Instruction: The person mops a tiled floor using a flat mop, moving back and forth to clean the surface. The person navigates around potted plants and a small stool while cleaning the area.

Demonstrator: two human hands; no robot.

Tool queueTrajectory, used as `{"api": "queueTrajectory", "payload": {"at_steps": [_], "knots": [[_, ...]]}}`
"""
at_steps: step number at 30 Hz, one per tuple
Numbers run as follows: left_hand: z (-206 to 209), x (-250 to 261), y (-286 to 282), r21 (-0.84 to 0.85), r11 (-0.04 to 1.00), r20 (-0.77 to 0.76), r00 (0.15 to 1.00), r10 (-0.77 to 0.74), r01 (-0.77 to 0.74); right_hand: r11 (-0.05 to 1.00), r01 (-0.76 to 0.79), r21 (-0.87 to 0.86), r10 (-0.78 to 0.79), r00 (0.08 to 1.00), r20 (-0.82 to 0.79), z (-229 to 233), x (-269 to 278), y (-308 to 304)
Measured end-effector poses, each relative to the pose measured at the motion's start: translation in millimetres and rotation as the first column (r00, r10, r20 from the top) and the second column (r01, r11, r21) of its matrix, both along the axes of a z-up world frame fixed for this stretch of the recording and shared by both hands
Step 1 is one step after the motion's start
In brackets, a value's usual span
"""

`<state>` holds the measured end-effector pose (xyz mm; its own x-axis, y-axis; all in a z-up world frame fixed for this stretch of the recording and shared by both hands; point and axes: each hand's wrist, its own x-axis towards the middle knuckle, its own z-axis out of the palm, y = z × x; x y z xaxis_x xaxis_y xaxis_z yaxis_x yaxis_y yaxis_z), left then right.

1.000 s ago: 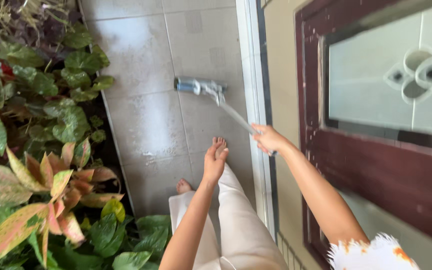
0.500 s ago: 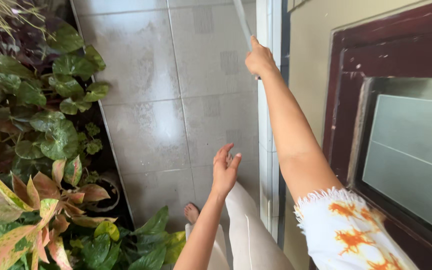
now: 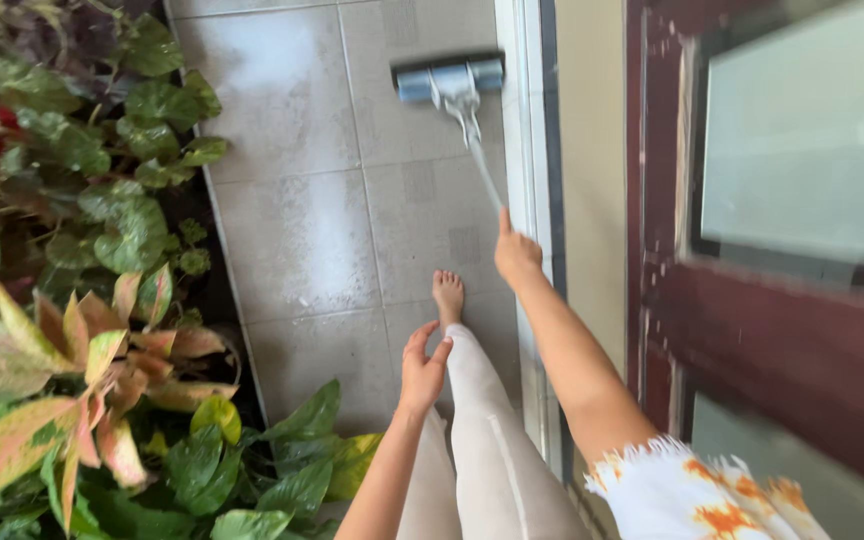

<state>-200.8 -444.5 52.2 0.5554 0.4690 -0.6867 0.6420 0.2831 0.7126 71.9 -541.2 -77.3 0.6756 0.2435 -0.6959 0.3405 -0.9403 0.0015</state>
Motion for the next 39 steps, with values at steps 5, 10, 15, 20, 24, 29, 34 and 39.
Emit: {"api": "queueTrajectory", "payload": {"at_steps": [5, 10, 15, 20, 24, 29, 34, 39], "knots": [[-13, -116, -45, 0.169, 0.985, 0.161, 0.986, -0.051, 0.023, 0.985, 0.011, -0.172, -0.036, 0.989, -0.141, 28, -160, -88], [4, -197, -93, 0.128, 0.990, 0.106, 0.991, -0.077, 0.063, 0.979, 0.049, -0.197, -0.086, 0.979, -0.187, 53, -284, -166], [7, -259, -143, 0.192, 0.975, 0.142, 0.980, -0.138, 0.110, 0.981, 0.056, -0.186, -0.098, 0.969, -0.226, 62, -400, -243], [-16, -306, -197, 0.143, 0.985, 0.133, 0.985, -0.113, 0.094, 0.978, 0.055, -0.200, -0.110, 0.954, -0.278, 75, -506, -317], [-16, -342, -245, 0.067, 0.997, 0.130, 0.991, -0.033, 0.024, 0.965, 0.033, -0.260, -0.139, 0.905, -0.402, 104, -595, -375], [27, -367, -272, -0.080, 0.996, 0.065, 0.997, 0.046, -0.041, 0.983, 0.052, -0.179, -0.127, 0.889, -0.441, 143, -631, -401], [39, -370, -245, -0.170, 0.978, 0.038, 0.991, 0.131, -0.122, 0.973, 0.231, -0.007, -0.215, 0.890, -0.402, 164, -518, -359], [22, -358, -190, -0.216, 0.956, 0.068, 0.973, 0.220, -0.201, 0.934, 0.331, 0.133, -0.260, 0.887, -0.381, 191, -421, -253]]}}
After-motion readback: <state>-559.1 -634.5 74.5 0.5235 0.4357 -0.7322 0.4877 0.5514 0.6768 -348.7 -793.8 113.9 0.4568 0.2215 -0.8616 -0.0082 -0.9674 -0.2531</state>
